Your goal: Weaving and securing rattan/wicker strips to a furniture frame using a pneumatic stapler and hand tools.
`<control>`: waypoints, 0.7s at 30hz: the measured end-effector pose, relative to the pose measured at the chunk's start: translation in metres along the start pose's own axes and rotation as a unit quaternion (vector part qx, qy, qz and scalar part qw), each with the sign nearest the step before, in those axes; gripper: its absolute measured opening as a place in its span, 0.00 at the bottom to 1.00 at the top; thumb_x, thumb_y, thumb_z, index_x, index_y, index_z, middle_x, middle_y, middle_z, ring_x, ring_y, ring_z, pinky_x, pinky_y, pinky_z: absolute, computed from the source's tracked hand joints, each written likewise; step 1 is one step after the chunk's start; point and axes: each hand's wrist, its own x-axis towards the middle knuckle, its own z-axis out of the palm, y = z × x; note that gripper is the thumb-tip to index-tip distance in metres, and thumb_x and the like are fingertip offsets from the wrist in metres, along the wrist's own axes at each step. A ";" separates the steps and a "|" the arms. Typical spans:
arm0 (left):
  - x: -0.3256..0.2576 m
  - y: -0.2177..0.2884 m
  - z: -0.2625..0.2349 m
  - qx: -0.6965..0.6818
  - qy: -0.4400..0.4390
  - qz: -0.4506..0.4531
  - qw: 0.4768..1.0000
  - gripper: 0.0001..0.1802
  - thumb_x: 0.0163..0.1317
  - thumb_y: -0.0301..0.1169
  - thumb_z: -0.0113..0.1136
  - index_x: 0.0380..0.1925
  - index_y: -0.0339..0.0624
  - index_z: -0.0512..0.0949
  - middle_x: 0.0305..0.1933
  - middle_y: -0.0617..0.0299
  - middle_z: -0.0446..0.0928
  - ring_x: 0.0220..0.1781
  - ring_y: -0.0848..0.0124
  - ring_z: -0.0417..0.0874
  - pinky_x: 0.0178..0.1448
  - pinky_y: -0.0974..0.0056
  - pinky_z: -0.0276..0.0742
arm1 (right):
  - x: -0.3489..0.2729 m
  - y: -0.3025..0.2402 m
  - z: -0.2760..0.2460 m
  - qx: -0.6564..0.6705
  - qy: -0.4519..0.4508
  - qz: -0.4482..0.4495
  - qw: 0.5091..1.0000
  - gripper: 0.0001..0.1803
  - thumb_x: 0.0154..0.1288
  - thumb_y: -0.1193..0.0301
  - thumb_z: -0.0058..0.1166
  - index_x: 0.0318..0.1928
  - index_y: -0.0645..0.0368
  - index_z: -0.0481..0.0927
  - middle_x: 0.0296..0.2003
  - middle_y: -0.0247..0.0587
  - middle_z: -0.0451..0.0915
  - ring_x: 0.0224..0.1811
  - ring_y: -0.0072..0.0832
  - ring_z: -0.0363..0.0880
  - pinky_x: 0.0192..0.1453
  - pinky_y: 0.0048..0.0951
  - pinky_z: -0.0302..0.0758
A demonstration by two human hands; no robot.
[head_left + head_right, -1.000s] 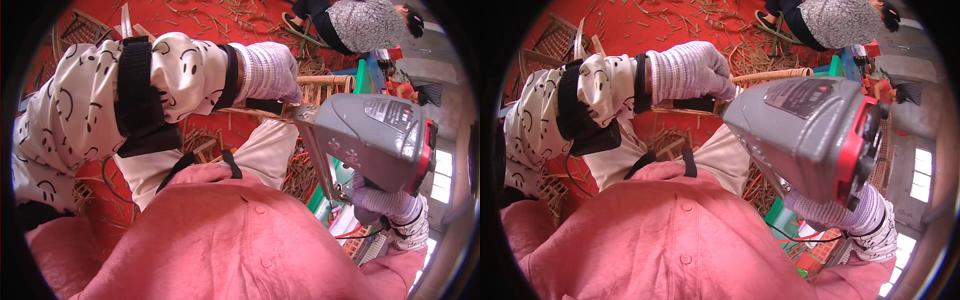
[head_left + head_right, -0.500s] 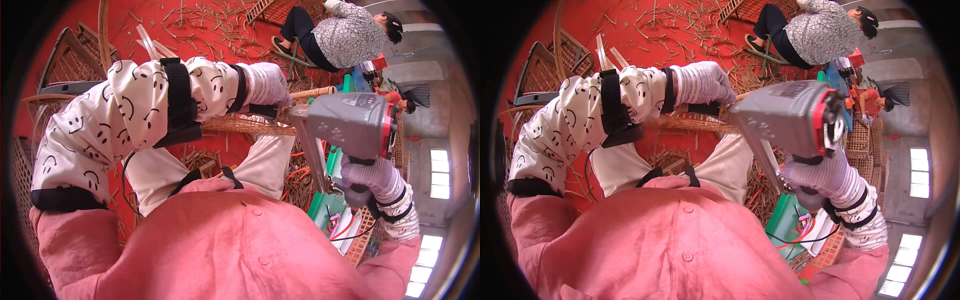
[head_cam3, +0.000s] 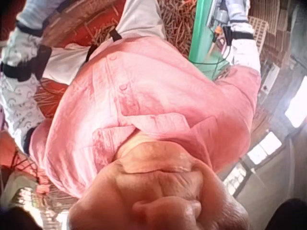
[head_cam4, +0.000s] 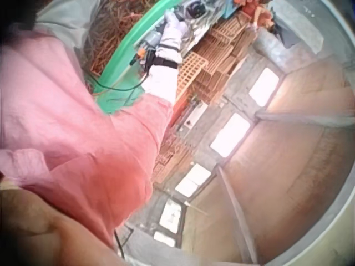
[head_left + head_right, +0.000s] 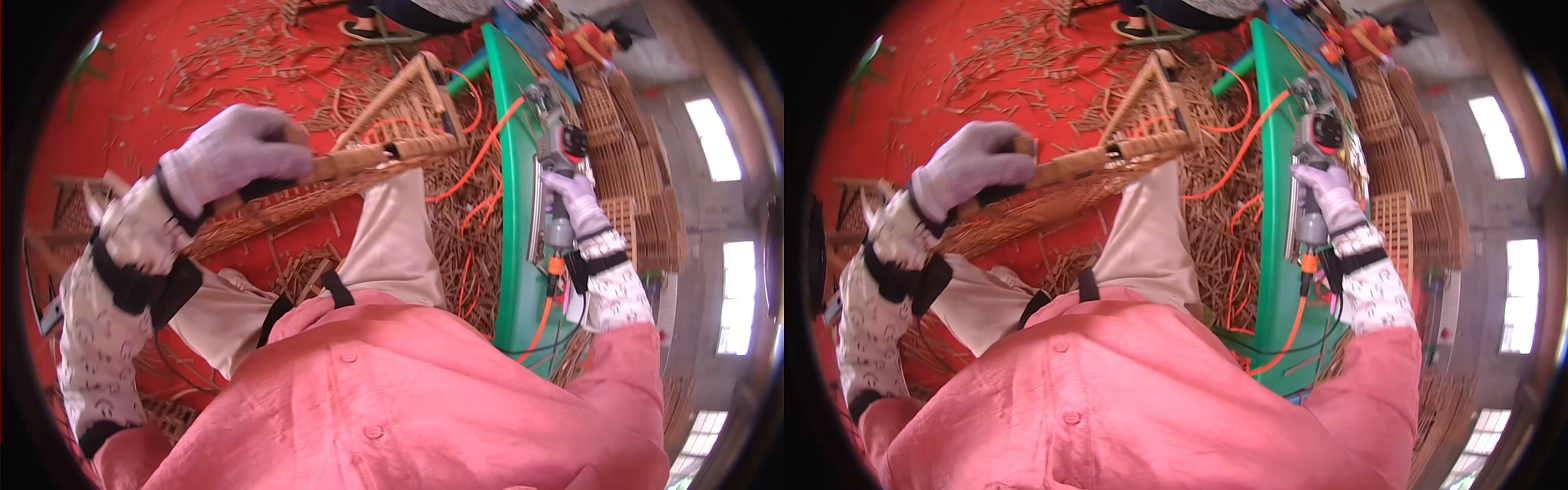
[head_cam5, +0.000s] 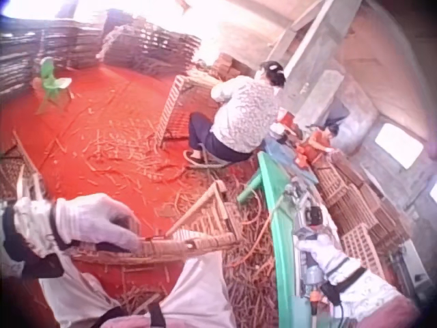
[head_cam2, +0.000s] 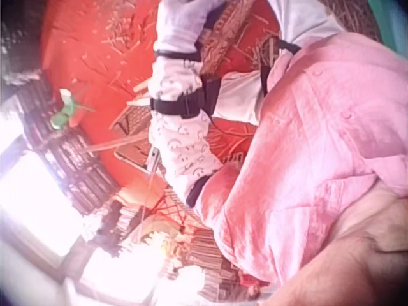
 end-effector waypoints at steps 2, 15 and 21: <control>0.003 0.006 0.000 -0.006 -0.065 -0.057 0.996 0.17 0.45 0.30 0.62 0.35 0.33 0.74 0.27 0.69 0.71 0.30 0.80 0.69 0.36 0.73 0.68 | 0.036 0.049 -0.024 -0.084 0.071 0.063 0.992 0.12 0.51 0.67 0.62 0.31 0.60 0.75 0.19 0.34 0.74 0.14 0.24 0.71 0.17 0.29 0.70; -0.017 -0.030 -0.008 -0.020 0.011 0.017 1.000 0.28 0.42 0.20 0.59 0.50 0.34 0.73 0.52 0.57 0.73 0.53 0.71 0.72 0.58 0.66 0.64 | 0.133 0.147 -0.100 0.084 0.101 0.088 0.987 0.32 0.58 0.51 0.54 0.57 0.57 0.68 0.43 0.41 0.76 0.45 0.33 0.75 0.45 0.38 0.71; -0.012 -0.040 -0.018 -0.027 -0.024 -0.002 0.999 0.30 0.49 0.28 0.64 0.54 0.32 0.70 0.55 0.57 0.72 0.56 0.69 0.71 0.63 0.63 0.62 | 0.007 0.264 -0.187 -0.357 0.130 -0.003 0.925 0.23 0.56 0.56 0.55 0.50 0.55 0.77 0.36 0.47 0.81 0.43 0.33 0.79 0.51 0.27 0.72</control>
